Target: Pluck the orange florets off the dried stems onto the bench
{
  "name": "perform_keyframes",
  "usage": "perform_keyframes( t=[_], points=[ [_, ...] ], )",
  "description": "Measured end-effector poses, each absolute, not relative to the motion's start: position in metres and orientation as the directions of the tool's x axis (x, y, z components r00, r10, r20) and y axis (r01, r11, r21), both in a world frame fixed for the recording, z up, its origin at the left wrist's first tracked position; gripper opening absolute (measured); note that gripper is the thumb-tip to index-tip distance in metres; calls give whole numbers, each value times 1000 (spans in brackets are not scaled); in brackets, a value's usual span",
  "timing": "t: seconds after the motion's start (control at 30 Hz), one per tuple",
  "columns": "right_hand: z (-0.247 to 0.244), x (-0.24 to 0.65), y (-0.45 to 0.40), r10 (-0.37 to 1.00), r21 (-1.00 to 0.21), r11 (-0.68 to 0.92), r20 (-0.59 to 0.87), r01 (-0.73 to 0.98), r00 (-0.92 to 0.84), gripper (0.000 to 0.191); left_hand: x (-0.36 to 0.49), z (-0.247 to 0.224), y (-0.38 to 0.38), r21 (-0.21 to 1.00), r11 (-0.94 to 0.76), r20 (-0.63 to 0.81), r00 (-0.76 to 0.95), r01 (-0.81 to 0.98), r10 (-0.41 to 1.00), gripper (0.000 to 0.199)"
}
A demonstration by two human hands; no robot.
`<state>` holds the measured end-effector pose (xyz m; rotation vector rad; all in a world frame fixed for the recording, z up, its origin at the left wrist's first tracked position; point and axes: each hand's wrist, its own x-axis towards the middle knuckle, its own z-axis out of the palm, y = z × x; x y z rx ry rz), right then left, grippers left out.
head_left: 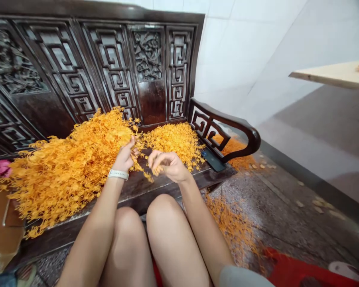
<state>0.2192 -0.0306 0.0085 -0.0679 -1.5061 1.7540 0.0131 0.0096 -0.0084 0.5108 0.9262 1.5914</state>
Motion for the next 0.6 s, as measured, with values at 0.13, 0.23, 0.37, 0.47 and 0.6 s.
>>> perform_keyframes(
  t=[0.13,0.23,0.37,0.47,0.6],
  points=[
    [0,213,-17,909,-857,137,307,-496,-280,25,33,0,-1,810,-53,-41,-146,-584,988,42],
    [-13,204,-12,936,-859,65,230,-508,-268,29,50,7,-8,859,-84,34,-106,-506,994,44],
    [-21,198,-11,966,-846,132,227,-517,-126,25,56,10,-12,930,-101,60,-126,-354,990,46],
    [-24,196,-8,979,-863,190,201,-469,28,23,55,9,-12,958,-95,52,-162,-271,985,46],
    [-28,194,-6,981,-880,171,195,-444,-8,27,55,5,-9,965,-114,73,-173,-238,982,43]
  ],
)
